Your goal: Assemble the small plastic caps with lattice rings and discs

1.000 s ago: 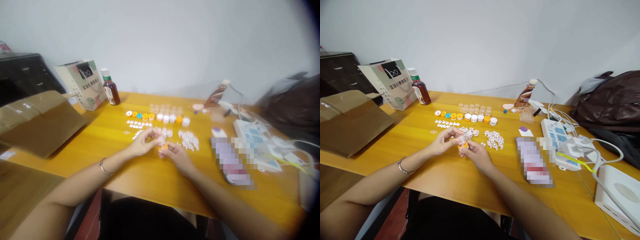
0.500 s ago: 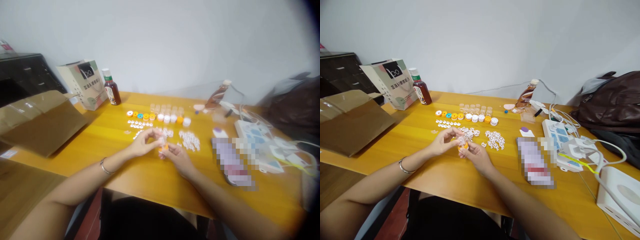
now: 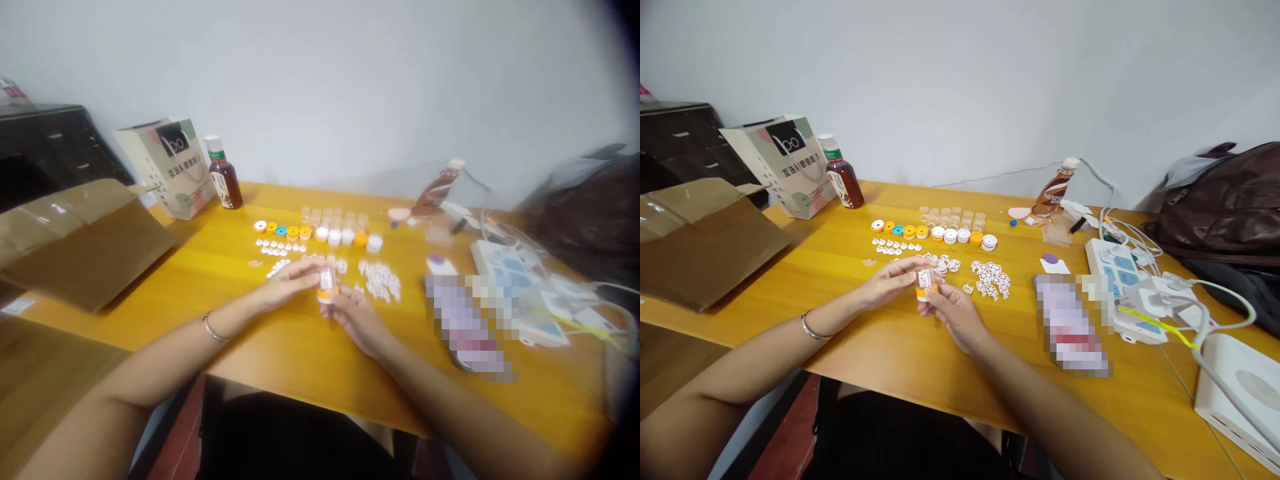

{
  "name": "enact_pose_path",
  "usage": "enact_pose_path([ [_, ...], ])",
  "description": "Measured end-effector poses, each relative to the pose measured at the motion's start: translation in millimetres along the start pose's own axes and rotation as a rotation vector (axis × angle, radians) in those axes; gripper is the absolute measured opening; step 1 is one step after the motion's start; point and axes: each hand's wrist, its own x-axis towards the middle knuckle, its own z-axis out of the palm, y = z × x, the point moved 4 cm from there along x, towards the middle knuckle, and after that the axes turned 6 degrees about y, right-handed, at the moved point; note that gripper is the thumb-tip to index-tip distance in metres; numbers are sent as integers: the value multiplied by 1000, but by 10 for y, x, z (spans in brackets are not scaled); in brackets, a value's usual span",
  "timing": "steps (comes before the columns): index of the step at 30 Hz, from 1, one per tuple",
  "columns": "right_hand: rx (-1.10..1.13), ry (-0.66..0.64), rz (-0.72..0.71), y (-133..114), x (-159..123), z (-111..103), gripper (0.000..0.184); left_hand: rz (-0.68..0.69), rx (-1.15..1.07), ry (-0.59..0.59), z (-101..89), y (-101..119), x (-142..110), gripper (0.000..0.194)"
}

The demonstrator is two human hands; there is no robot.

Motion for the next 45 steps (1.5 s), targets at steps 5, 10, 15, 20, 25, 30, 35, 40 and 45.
enact_pose_path([
  [5, -21, -11, -1, -29, 5, 2, 18, 15, 144, 191, -16, 29, 10, 28],
  [10, 11, -67, 12, -1, 3, 20, 17, -15, 80, 200, 12, 30, -7, 25],
  [15, 41, -113, 18, 29, -5, 23, 21, -12, 55, 144, 27, 68, -29, 24],
  [20, -183, -26, -76, -30, -7, 24, 15, 12, 188, 251, 73, 62, -44, 24],
  [25, -345, 84, -201, -142, 7, 47, 13, 43, 404, 549, 44, -5, -73, 30],
  [30, -280, 44, -102, -82, 30, 1, 13, -10, 326, 358, -9, 14, -18, 26],
  [35, -60, -31, 13, -2, 13, 11, 21, -1, 89, 13, 28, 89, -7, 31],
  [40, -75, 10, 8, -20, 7, 8, 18, 31, 208, 145, -14, 83, -12, 36],
  [45, -107, 10, -23, -41, 3, 3, 18, 26, 67, 124, -13, 64, -13, 42],
])
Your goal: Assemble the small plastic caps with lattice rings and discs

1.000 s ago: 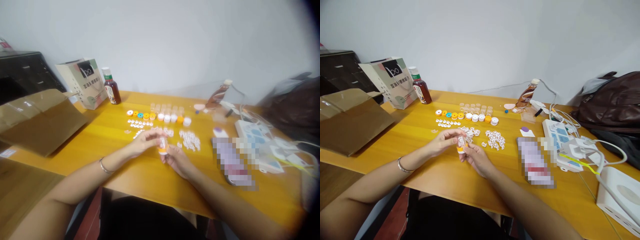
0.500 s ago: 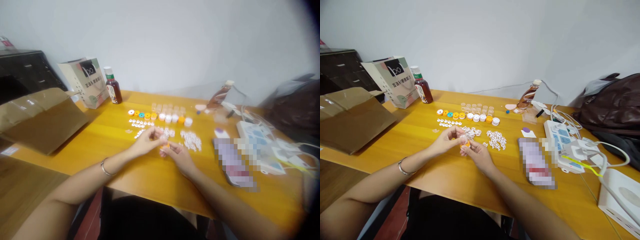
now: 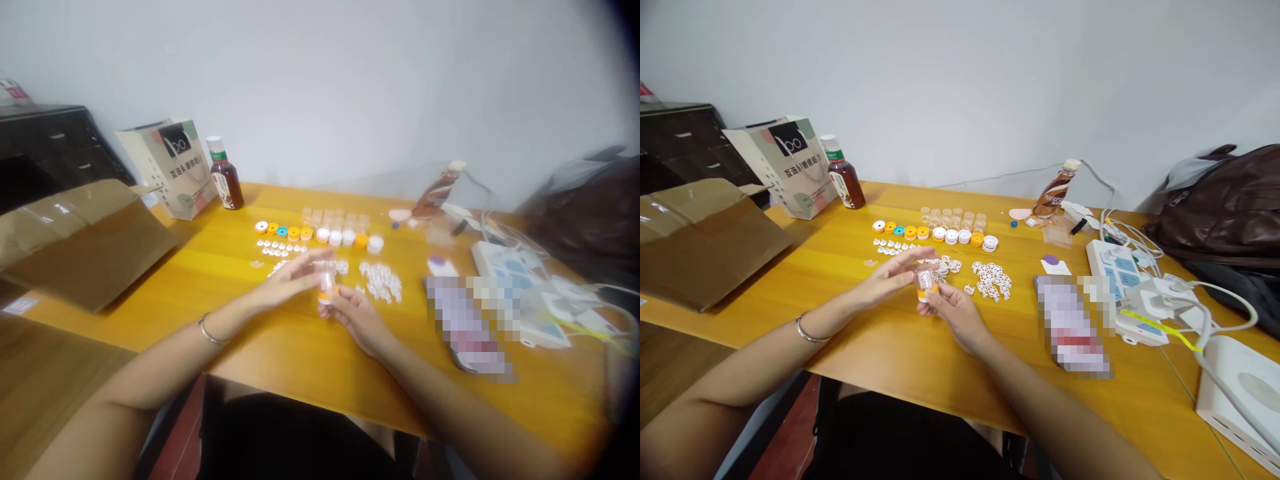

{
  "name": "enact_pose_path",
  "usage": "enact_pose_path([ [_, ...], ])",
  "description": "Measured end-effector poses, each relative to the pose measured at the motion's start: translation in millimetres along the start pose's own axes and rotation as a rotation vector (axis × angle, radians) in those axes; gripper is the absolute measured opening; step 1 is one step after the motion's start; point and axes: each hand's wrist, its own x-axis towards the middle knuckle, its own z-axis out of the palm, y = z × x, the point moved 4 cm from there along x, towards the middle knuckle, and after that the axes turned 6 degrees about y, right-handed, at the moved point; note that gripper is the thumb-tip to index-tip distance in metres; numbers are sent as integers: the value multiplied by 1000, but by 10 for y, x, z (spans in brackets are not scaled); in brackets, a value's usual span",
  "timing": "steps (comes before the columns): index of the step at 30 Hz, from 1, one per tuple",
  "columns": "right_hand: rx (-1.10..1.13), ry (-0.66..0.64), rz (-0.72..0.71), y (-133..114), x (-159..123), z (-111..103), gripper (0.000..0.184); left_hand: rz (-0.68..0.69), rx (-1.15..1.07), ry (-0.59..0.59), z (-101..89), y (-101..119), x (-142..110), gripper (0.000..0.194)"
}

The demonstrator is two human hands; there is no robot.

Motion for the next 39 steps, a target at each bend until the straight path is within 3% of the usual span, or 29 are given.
enact_pose_path([
  [2, -25, 7, -8, 1, 1, -4, 18, 16, 52, 93, -45, -13, 7, 35],
  [4, -23, 2, -7, 6, 2, -4, 18, 0, 26, 88, -48, -38, 14, 28],
  [6, -25, 2, -9, 9, 6, -5, 18, -28, -26, 41, -27, -63, 19, 31],
  [10, -45, 14, -16, -1, 12, -15, 17, 23, 46, 138, -44, -53, 15, 36],
  [14, -38, 7, -28, -2, 19, -26, 18, -19, -17, 2, 20, -39, 1, 35],
  [17, -106, 18, -57, 7, 30, -46, 18, 18, 38, 87, -19, -7, 6, 37],
  [21, -138, 15, -80, -4, 33, -44, 20, 6, -54, 23, -3, -16, 15, 34],
  [24, -189, 28, -104, -43, 19, -25, 18, 53, 2, 120, -41, -19, 13, 38],
  [28, -221, 6, -109, -69, -2, 18, 18, 44, -28, 36, -11, -30, 5, 37],
  [31, -221, 31, -122, -71, -2, 12, 20, 60, 63, 99, -32, -8, -1, 38],
  [35, -231, 26, -114, -64, 8, -1, 20, 28, 24, -12, 32, 23, -15, 36],
  [39, -235, 28, -131, -81, 9, -9, 19, 21, 181, 124, -22, 45, -11, 30],
])
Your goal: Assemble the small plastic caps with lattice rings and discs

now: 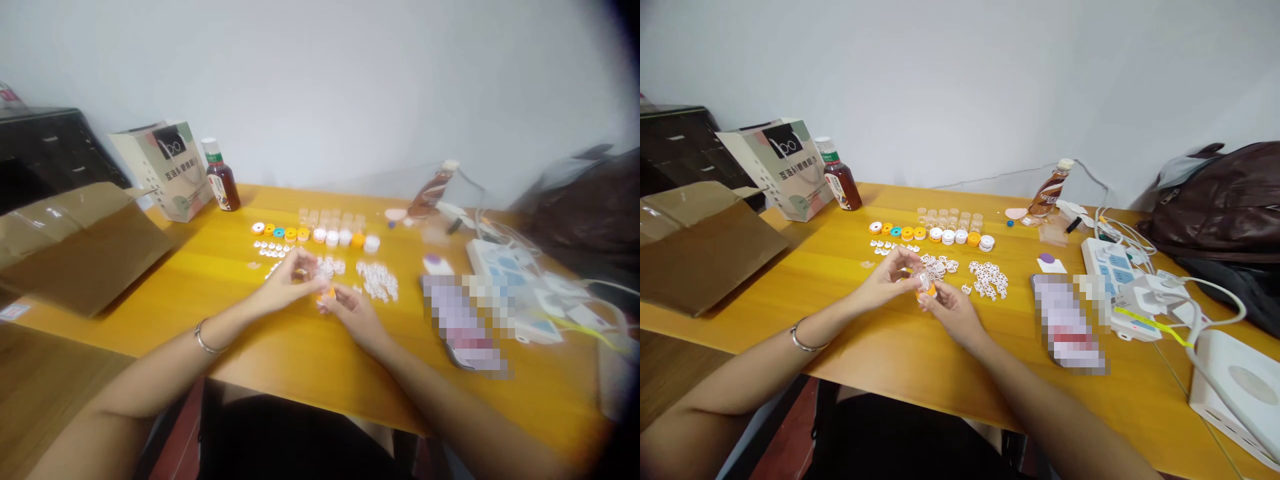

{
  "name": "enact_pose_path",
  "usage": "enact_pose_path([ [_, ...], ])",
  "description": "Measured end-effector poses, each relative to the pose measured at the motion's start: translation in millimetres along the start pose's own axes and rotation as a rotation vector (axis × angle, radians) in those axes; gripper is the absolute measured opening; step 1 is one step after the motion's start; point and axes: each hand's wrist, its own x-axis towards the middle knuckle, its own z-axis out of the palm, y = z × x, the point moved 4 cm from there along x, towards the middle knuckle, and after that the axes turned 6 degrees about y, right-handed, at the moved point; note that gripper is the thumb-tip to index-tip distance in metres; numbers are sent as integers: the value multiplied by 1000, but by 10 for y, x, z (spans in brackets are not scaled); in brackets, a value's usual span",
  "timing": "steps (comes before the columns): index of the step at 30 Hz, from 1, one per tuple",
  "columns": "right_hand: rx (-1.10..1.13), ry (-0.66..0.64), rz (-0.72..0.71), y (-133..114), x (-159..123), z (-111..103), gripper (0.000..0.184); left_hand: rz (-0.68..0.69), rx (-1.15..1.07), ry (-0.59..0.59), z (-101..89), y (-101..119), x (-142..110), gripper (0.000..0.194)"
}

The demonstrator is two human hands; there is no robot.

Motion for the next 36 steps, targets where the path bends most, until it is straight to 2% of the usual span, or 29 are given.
enact_pose_path([
  [4, -26, -9, -12, 3, -1, -9, 21, -17, 36, -90, 1, -1, 13, 22],
  [8, -171, 58, -104, 5, 1, -48, 15, -32, 162, -42, -11, -31, 23, 24],
  [10, -275, 61, -149, 7, -2, -53, 14, -40, 226, -44, 19, -62, 19, 20],
  [13, -335, 43, -160, 17, -12, -52, 16, -28, 210, 6, 55, -95, 11, 22],
  [16, -230, 9, -130, 30, -26, -32, 24, 9, 166, 39, 84, -90, -6, 23],
  [22, -54, -28, -113, 26, -68, 27, 34, 123, 147, -13, 122, 27, -52, 22],
  [27, 24, -63, -94, 30, -72, 56, 35, 110, 55, -46, 122, 23, -54, 20],
  [29, 75, -77, -79, 53, -54, 48, 34, 54, -49, -101, 126, -5, -47, 19],
  [31, 128, -79, -63, 86, -28, 20, 32, -6, -129, -205, 142, -21, -44, 23],
  [33, 166, -96, -40, 122, -7, -6, 32, -41, -131, -288, 147, -16, -37, 30],
  [36, 213, -155, 20, 157, -6, -7, 33, -52, -55, -364, 139, 12, -20, 22],
])
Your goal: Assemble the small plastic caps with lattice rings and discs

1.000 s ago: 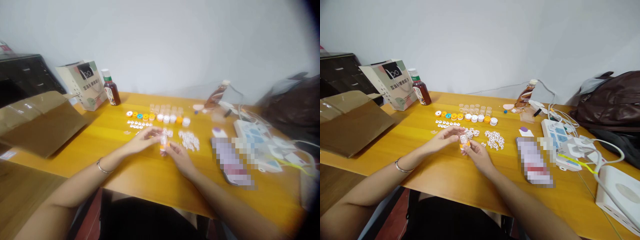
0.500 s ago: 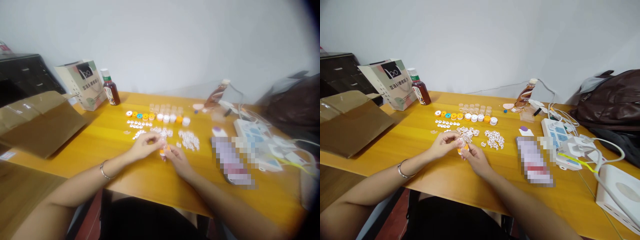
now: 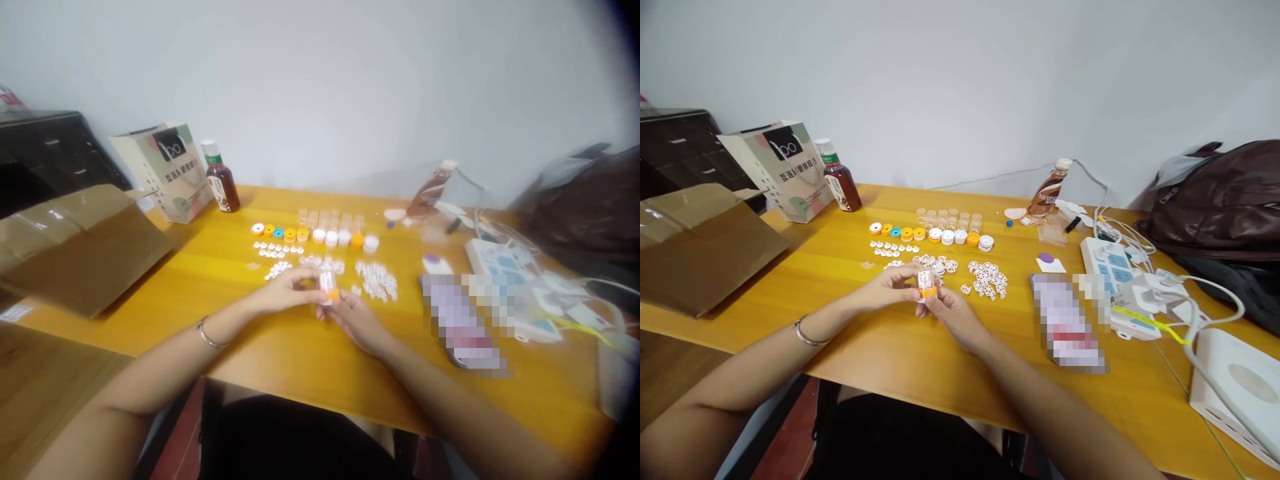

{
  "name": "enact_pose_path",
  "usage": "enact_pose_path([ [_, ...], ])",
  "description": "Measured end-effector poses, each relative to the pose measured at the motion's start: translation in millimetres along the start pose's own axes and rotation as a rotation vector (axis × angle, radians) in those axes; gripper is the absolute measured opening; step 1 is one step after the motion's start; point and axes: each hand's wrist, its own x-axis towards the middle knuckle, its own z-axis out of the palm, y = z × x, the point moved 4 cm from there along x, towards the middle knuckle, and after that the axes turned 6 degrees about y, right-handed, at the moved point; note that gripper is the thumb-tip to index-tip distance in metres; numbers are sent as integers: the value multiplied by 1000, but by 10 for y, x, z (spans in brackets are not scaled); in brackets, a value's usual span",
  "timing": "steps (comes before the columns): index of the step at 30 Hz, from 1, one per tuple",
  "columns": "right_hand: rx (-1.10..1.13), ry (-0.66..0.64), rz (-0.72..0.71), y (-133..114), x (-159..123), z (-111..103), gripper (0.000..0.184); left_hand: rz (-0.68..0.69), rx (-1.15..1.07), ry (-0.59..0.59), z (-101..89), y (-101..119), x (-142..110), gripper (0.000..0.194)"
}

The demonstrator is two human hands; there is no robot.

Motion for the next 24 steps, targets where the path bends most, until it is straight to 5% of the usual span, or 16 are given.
enact_pose_path([
  [5, 126, -49, 101, 2, -31, 73, 34, -18, 58, -69, 1, 3, -5, 22],
  [12, 85, 56, 48, -24, -8, 47, 26, 75, 277, 220, -8, 17, -27, 22],
  [20, -85, 210, -69, -77, -13, 53, 29, 156, 356, 359, -4, 1, -17, 18],
  [24, 44, 178, -39, -72, -28, 90, 27, 137, 271, 299, 6, 3, -12, 18],
])
